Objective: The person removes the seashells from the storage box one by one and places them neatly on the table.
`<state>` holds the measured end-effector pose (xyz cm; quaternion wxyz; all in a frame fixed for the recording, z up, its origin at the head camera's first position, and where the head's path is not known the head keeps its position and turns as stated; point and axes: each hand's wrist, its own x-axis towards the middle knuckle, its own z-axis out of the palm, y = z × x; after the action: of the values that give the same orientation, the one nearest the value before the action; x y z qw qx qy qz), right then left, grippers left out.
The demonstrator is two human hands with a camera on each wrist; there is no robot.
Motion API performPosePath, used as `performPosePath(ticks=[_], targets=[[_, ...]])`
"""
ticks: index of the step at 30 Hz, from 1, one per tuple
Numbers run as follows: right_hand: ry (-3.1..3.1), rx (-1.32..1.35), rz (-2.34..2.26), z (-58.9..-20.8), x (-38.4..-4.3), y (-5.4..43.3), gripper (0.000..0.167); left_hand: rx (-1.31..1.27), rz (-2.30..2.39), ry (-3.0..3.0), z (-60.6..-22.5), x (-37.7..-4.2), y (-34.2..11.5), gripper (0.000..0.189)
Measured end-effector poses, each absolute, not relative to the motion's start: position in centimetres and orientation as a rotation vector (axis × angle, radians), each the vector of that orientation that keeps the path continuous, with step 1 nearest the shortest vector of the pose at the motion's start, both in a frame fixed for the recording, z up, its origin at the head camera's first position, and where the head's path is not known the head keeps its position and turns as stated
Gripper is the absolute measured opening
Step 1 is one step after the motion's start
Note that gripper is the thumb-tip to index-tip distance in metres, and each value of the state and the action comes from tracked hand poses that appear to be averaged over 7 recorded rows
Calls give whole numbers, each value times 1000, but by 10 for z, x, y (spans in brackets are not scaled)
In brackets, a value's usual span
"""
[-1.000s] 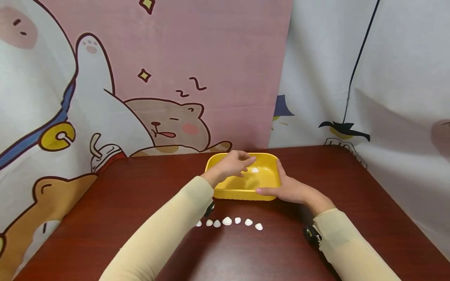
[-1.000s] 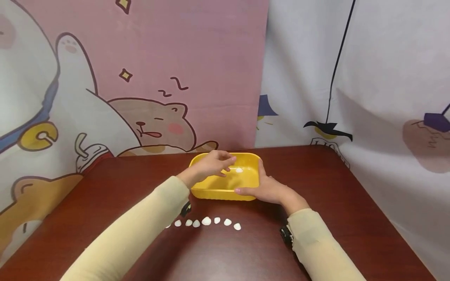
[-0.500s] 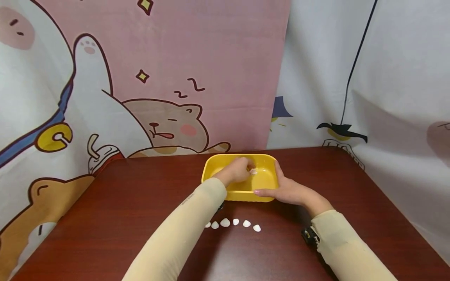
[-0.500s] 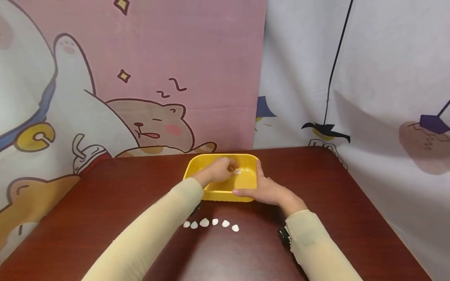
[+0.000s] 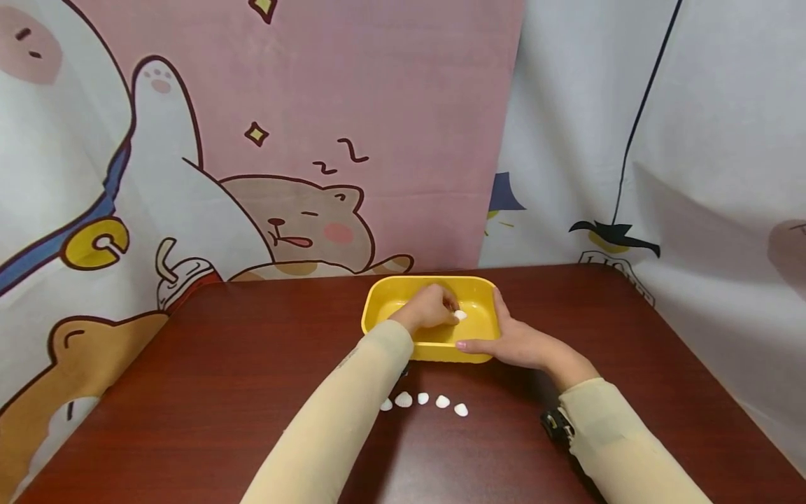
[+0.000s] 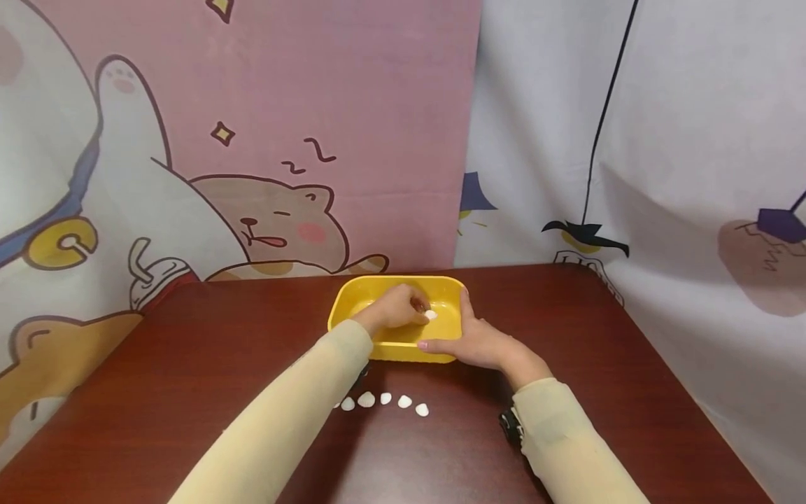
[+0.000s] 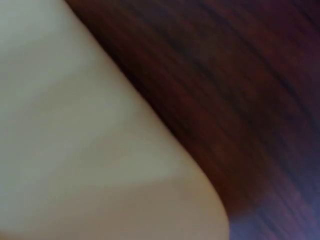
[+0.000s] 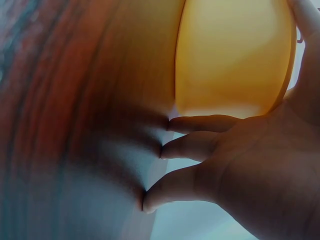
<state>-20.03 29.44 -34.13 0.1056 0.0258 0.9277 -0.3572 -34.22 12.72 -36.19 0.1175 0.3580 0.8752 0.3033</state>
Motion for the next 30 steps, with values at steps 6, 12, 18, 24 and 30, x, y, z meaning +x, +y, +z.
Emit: performPosePath(ticks=[6, 12, 18, 24, 30], targets=[[2734, 74, -1042, -339, -201, 295, 142, 1021, 879, 2587, -359, -338, 130, 12], [2735, 86, -1042, -339, -202, 296, 142, 1089, 941, 2505, -358, -336, 134, 10], [2745, 59, -1032, -340, -201, 296, 142, 1095, 1028, 2402, -359, -333, 137, 9], [2747, 69, -1009, -339, -200, 295, 143, 1112, 1057, 2364, -359, -332, 140, 11], [2734, 85, -1007, -338, -198, 293, 144, 1171, 913, 2386, -358, -328, 146, 21]])
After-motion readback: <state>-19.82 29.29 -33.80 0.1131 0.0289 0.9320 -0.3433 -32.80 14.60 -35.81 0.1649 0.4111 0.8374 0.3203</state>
